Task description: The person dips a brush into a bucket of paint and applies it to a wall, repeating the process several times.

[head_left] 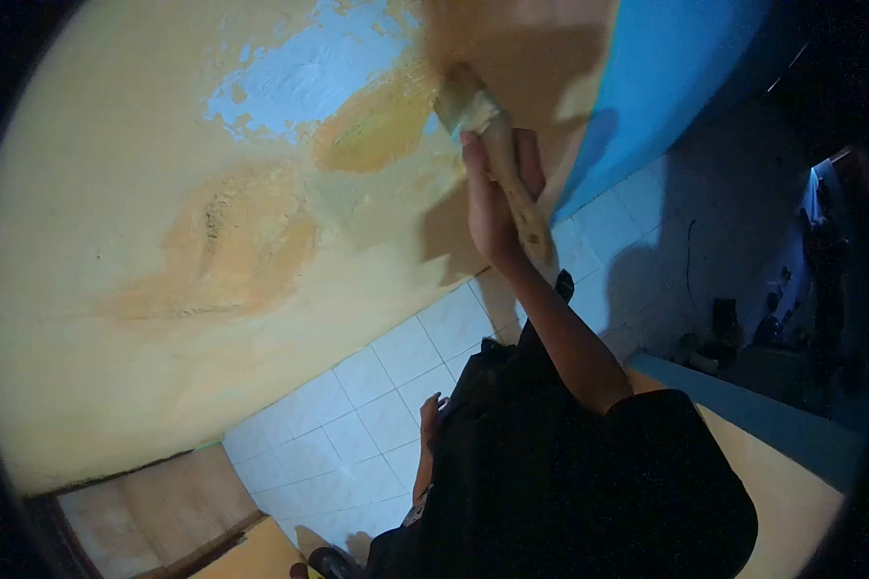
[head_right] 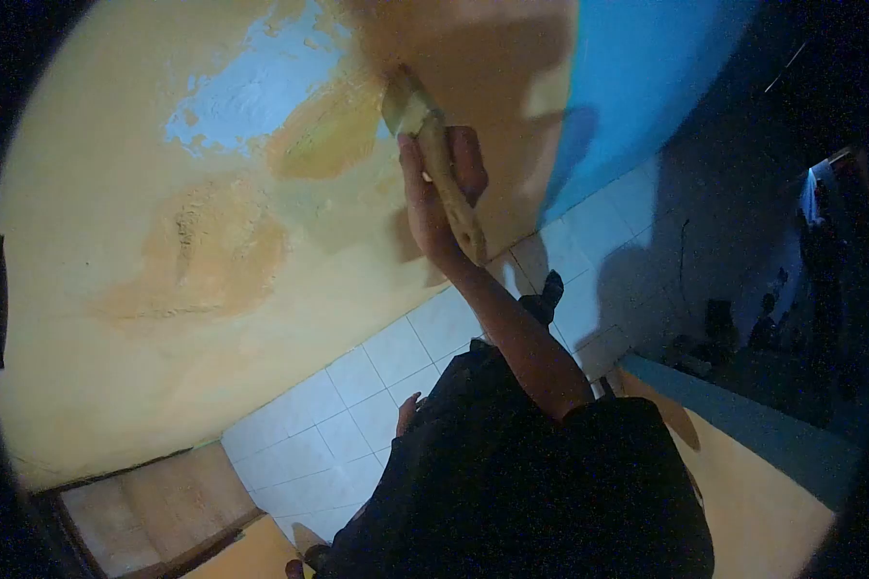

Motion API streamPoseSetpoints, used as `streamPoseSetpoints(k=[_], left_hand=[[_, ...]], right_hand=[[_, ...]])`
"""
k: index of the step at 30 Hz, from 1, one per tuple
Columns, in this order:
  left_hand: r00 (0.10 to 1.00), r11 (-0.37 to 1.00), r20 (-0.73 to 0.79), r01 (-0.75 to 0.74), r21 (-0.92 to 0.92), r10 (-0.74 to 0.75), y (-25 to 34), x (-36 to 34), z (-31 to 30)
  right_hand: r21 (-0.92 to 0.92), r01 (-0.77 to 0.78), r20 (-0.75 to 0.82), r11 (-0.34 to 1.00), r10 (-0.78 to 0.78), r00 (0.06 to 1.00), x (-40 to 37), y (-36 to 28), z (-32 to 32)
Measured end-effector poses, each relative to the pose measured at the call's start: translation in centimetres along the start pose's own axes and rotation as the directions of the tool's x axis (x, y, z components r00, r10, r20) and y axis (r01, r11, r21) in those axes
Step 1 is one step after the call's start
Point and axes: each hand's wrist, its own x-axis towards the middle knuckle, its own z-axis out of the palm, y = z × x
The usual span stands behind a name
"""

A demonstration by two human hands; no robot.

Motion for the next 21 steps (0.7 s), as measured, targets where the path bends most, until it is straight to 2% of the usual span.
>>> streamPoseSetpoints(k=[1,2,3,4,6,7,8,9,10,11,12,13,14,15,16,17,18,19,20,21], left_hand=[[0.984,0.949,0.058,-0.179,0.26,0.169,0.8,-0.6,0.1],[0.937,0.8,0.158,-0.349,0.488,0.313,1.3,-0.9,0.1],[0.936,0.799,0.159,-0.351,0.488,0.314,0.9,-0.4,0.2],[0.942,0.777,0.168,-0.334,0.534,0.29,0.7,0.2,0.3],[0.949,0.753,0.172,-0.313,0.579,0.262,-0.1,0.7,0.2],[0.948,0.772,0.172,-0.319,0.551,0.269,0.2,0.7,0.2],[0.947,0.79,0.17,-0.322,0.521,0.274,0.5,0.5,0.2],[0.948,0.793,0.166,-0.317,0.52,0.271,0.7,0.4,0.3],[0.994,0.982,0.041,-0.104,0.156,0.099,0.2,0.8,0.4],[0.994,0.961,-0.004,0.107,-0.254,-0.112,-0.1,1.1,0.5],[0.994,0.961,-0.004,0.107,-0.255,-0.112,-0.1,1.0,0.5],[1.0,0.999,0.016,0.013,-0.045,-0.013,-0.2,0.8,0.3],[0.995,0.982,0.058,-0.089,0.168,0.08,-0.3,0.7,0.1],[0.995,0.981,0.062,-0.09,0.171,0.081,-0.7,0.7,-0.1],[0.978,0.949,0.109,-0.201,0.242,0.18,-1.3,1.0,-0.3],[0.948,0.9,0.163,-0.312,0.306,0.273,-1.6,1.3,-0.6],[0.946,0.896,0.168,-0.316,0.312,0.276,-1.2,1.5,-0.7],[0.986,0.984,0.095,-0.149,0.092,0.141,-0.3,1.6,-0.4],[0.998,0.989,0.055,0.025,-0.146,-0.017,0.5,1.3,0.0],[0.998,0.989,0.055,0.031,-0.143,-0.024,1.9,0.4,0.2]], right_hand=[[0.001,0.001,0.002,1.0,-0.001,1.0,-0.8,0.9,0.1],[-0.063,0.034,0.073,0.997,-0.03,0.997,-2.3,2.3,0.3],[-0.124,0.072,0.146,0.99,-0.053,0.988,-3.6,3.4,0.5],[-0.053,0.05,0.155,0.997,-0.042,0.987,-4.5,3.2,0.5],[-0.073,0.051,0.172,0.996,-0.037,0.984,-4.9,3.2,-0.2],[-0.092,0.051,0.189,0.994,-0.033,0.981,-4.8,2.9,-0.4],[-0.009,-0.046,0.112,0.999,0.047,0.993,-4.1,2.8,-0.2],[-0.009,-0.05,0.116,0.999,0.051,0.992,-3.1,2.7,-0.4],[0.033,-0.096,0.048,0.995,0.094,0.994,-1.6,1.9,-0.9],[0.077,-0.136,-0.02,0.988,0.138,0.99,-0.3,0.8,-1.2],[0.042,-0.101,-0.042,0.994,0.103,0.994,0.6,-0.7,-1.5],[0.043,-0.101,-0.043,0.994,0.103,0.994,-0.6,2.6,-0.9],[0.105,-0.11,0.035,0.988,0.107,0.994,-2.6,8.6,0.1],[0.165,-0.122,0.111,0.979,0.105,0.988,-3.6,11.8,0.5],[0.163,-0.12,0.104,0.979,0.104,0.989,-4.0,10.8,-0.1],[0.006,-0.027,0.157,1.0,0.025,0.987,-4.8,8.6,-1.0],[-0.144,0.076,0.219,0.987,-0.043,0.975,-5.0,6.8,-1.4],[-0.143,0.077,0.212,0.987,-0.046,0.976,-4.5,5.9,-1.5],[-0.115,0.028,0.179,0.993,-0.007,0.984,-4.1,5.2,-1.8],[-0.088,-0.026,0.149,0.996,0.039,0.988,-3.8,4.4,-2.2]])
